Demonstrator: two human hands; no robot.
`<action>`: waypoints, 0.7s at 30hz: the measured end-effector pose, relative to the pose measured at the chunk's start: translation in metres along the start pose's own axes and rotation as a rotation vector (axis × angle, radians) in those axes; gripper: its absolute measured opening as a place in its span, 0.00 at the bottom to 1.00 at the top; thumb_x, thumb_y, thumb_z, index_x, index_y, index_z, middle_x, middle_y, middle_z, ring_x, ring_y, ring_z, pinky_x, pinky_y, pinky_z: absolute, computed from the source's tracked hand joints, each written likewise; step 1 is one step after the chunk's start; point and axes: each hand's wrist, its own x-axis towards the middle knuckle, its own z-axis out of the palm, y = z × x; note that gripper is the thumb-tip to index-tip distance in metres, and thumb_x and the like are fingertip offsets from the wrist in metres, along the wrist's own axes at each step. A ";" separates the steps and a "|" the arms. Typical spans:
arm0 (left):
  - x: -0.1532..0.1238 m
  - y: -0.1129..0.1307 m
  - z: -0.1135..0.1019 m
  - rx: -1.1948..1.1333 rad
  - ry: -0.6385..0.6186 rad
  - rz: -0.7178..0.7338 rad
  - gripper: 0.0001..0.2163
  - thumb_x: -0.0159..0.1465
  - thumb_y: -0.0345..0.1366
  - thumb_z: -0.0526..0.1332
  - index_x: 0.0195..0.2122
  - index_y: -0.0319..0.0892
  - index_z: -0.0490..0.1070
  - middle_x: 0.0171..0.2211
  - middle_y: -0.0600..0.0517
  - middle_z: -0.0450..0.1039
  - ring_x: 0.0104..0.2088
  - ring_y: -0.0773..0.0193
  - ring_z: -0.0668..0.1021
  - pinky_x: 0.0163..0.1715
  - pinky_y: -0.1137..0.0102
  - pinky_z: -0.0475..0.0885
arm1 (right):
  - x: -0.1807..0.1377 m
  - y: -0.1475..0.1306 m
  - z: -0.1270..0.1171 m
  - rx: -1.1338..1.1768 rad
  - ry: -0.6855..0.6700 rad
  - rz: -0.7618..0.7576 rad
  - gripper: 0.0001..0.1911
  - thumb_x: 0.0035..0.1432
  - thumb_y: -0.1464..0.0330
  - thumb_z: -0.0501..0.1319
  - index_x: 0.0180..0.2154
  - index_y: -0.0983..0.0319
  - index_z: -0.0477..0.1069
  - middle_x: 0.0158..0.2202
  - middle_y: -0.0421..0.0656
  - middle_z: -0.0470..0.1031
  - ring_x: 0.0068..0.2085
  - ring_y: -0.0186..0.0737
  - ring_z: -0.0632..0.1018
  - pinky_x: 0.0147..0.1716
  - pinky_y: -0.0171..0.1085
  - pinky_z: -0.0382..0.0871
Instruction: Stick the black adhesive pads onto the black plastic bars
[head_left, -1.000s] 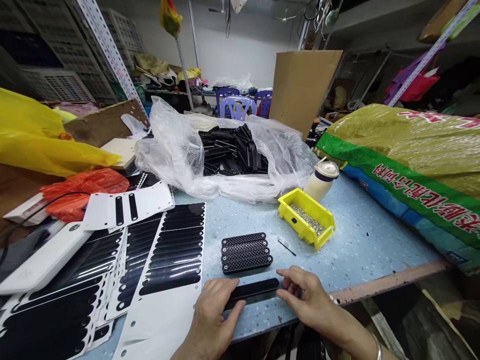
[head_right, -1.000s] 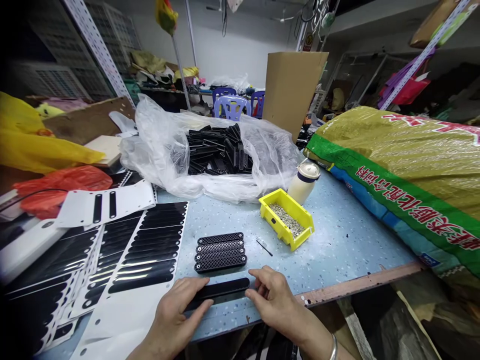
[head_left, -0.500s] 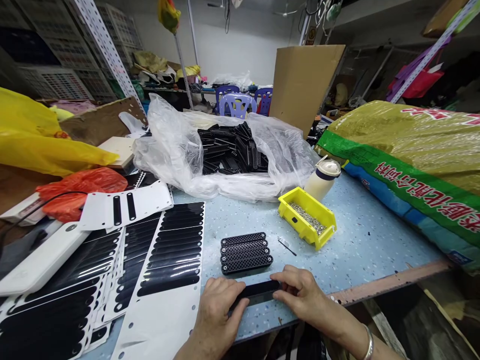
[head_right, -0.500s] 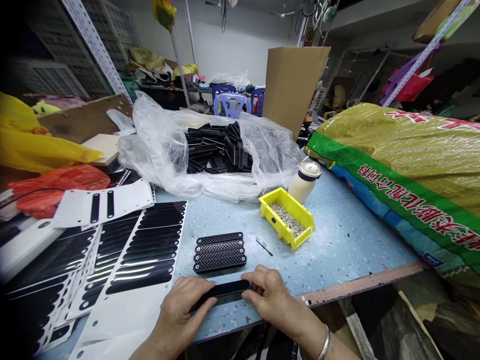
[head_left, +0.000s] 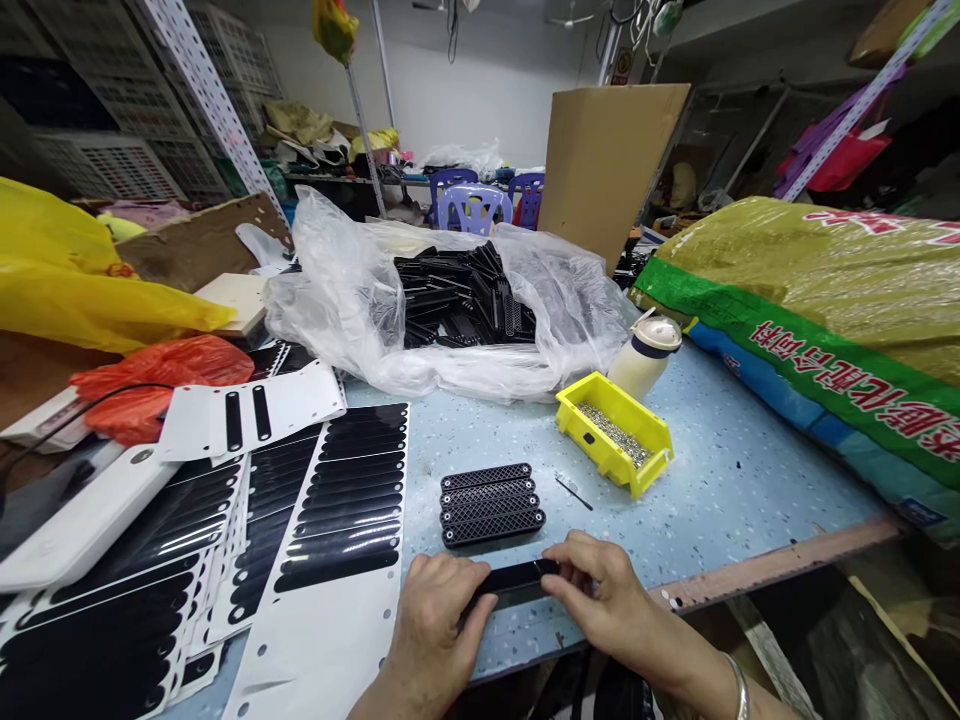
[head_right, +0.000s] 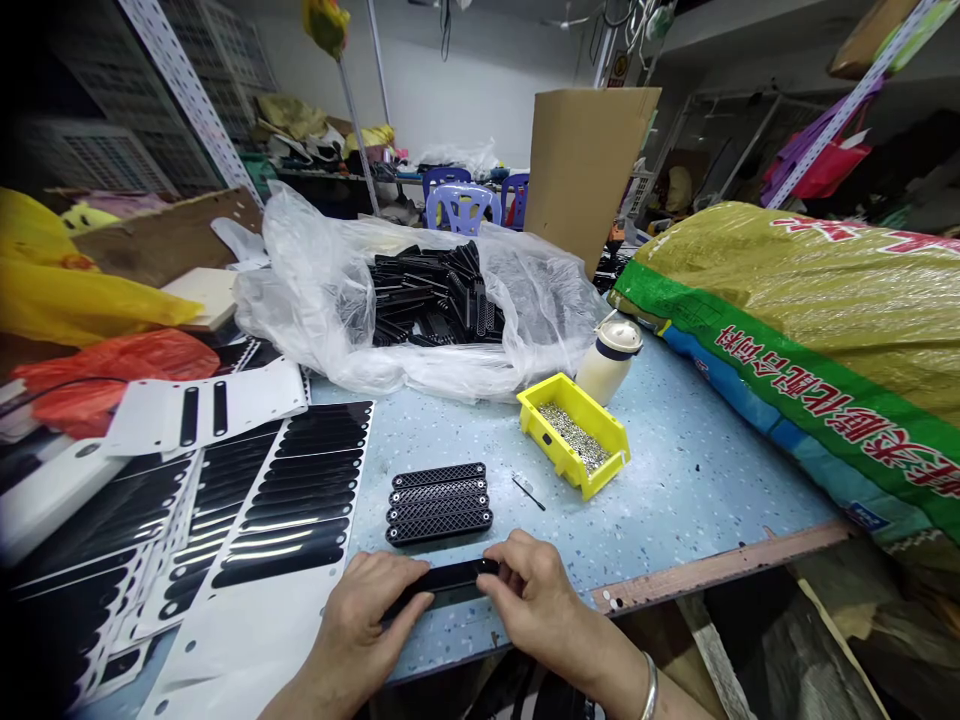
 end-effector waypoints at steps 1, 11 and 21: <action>0.000 0.000 0.000 -0.006 0.006 -0.004 0.05 0.61 0.29 0.60 0.38 0.42 0.74 0.29 0.50 0.79 0.28 0.58 0.78 0.29 0.63 0.71 | 0.002 -0.002 0.001 0.013 0.006 0.042 0.09 0.57 0.67 0.59 0.33 0.64 0.76 0.24 0.41 0.71 0.26 0.36 0.73 0.26 0.34 0.67; -0.014 -0.008 -0.006 -0.232 0.034 -0.241 0.13 0.62 0.34 0.62 0.48 0.45 0.76 0.40 0.47 0.83 0.39 0.57 0.83 0.39 0.65 0.80 | 0.021 -0.009 0.002 0.040 -0.088 0.242 0.10 0.49 0.68 0.57 0.19 0.60 0.61 0.16 0.34 0.57 0.21 0.31 0.61 0.20 0.32 0.51; -0.020 -0.010 -0.017 -0.094 0.150 -0.379 0.10 0.63 0.36 0.60 0.37 0.40 0.80 0.20 0.52 0.79 0.18 0.64 0.79 0.19 0.75 0.76 | 0.019 -0.007 0.003 0.092 -0.113 0.270 0.11 0.50 0.65 0.57 0.20 0.59 0.60 0.15 0.34 0.56 0.20 0.32 0.61 0.19 0.32 0.51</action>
